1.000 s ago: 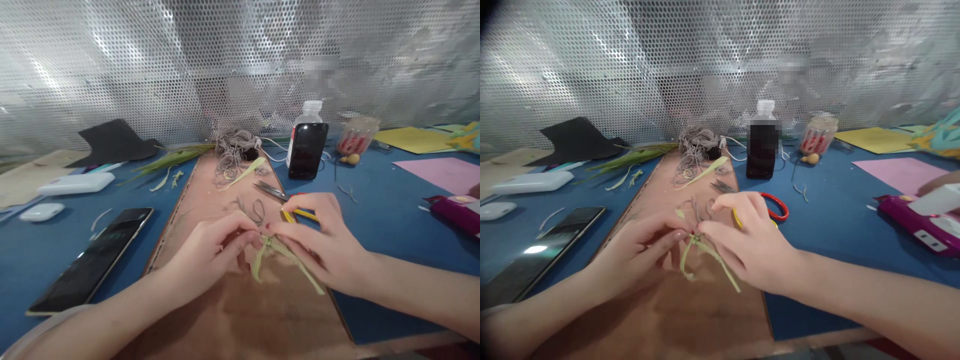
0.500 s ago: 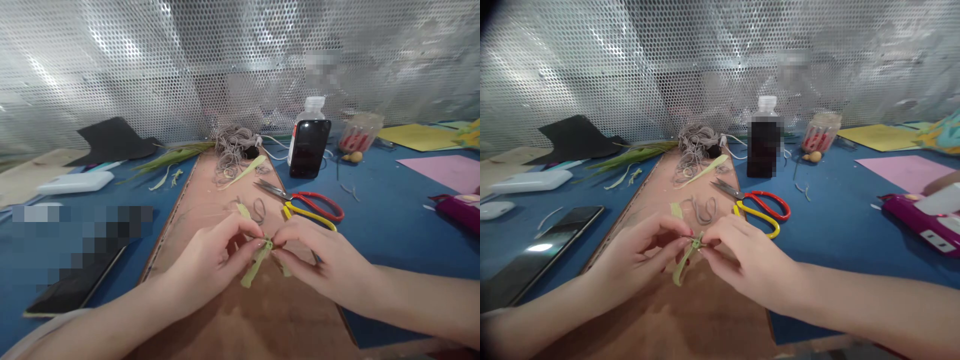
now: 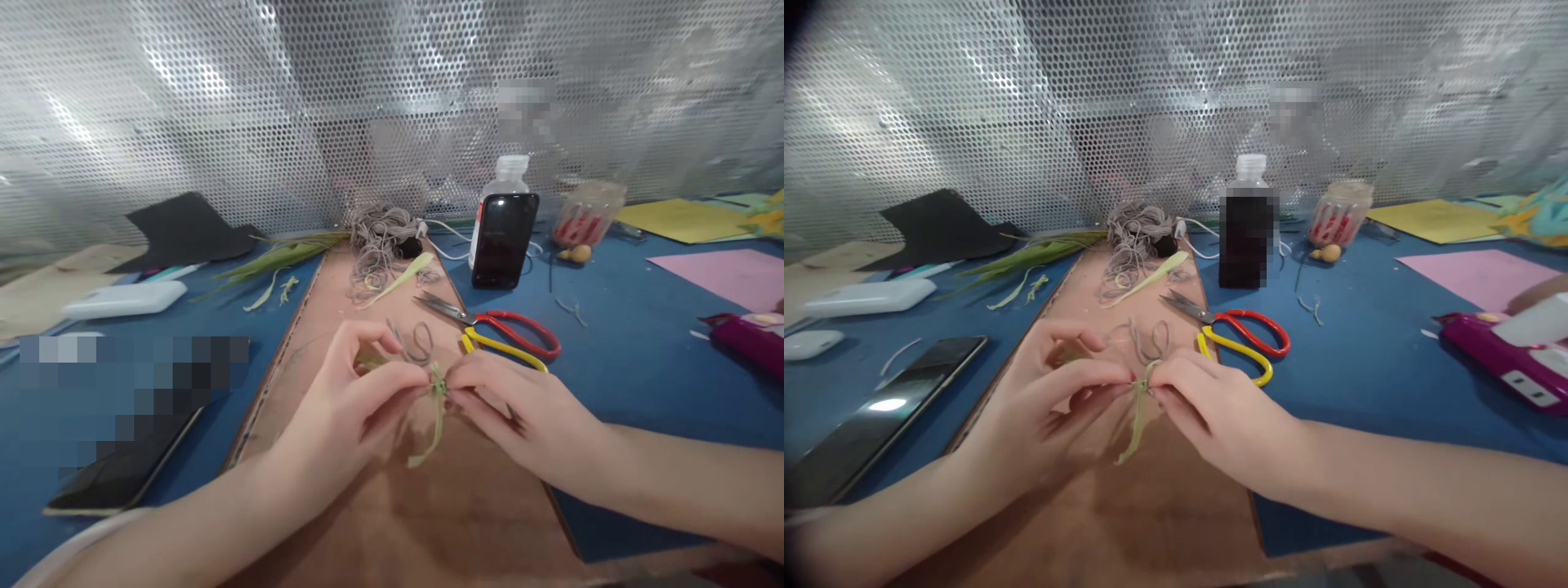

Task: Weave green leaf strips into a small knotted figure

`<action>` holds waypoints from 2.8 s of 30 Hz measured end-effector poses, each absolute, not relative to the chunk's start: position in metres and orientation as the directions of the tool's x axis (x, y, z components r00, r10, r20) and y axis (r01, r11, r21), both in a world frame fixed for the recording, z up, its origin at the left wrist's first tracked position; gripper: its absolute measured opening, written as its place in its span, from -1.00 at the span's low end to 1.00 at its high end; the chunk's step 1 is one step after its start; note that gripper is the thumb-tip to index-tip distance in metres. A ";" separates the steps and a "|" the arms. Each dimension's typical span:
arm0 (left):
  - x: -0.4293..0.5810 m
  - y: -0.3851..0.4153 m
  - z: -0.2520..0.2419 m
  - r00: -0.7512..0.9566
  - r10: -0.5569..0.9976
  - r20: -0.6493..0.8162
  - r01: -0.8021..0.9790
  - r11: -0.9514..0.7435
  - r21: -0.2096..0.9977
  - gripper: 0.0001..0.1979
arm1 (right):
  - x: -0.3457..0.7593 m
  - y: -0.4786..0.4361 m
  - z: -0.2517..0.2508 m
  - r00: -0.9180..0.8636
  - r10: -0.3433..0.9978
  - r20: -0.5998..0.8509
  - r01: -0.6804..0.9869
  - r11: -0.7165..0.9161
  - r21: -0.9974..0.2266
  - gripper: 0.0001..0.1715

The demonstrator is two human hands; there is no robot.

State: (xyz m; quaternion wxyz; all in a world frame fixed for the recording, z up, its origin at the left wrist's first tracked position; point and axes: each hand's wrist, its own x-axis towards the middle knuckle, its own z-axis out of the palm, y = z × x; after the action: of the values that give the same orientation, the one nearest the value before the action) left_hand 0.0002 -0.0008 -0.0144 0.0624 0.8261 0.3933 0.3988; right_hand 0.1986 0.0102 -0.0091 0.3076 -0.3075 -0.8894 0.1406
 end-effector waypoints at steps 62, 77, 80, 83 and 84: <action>-0.006 0.005 -0.015 0.749 0.534 0.393 0.524 -0.840 0.142 -0.80 | 0.203 0.014 -0.010 -0.659 0.631 0.409 0.478 0.771 -0.420 -0.87; 0.009 -0.004 -0.009 0.342 0.932 0.120 0.556 -0.304 0.773 -0.87 | 0.201 0.016 -0.008 -0.571 0.521 0.634 0.461 0.843 -0.277 -0.89; 0.013 -0.005 -0.009 0.347 0.931 0.111 0.553 -0.299 0.778 -0.86 | 0.198 0.013 -0.011 -0.625 0.566 0.538 0.468 0.823 -0.322 -0.87; 0.014 -0.007 -0.008 0.375 0.915 0.146 0.526 -0.340 0.780 -0.89 | 0.197 0.013 -0.013 -0.608 0.632 0.481 0.497 0.775 -0.390 -0.95; 0.013 -0.007 -0.008 0.385 0.909 0.156 0.529 -0.356 0.770 -0.89 | 0.197 0.013 -0.013 -0.602 0.647 0.467 0.499 0.762 -0.412 -0.92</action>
State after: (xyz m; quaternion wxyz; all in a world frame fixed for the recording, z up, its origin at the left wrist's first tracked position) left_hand 0.0134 -0.0072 -0.0077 0.3203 0.7682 0.4683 0.2967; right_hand 0.1969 0.0128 -0.0129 0.3073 -0.3231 -0.8870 0.1202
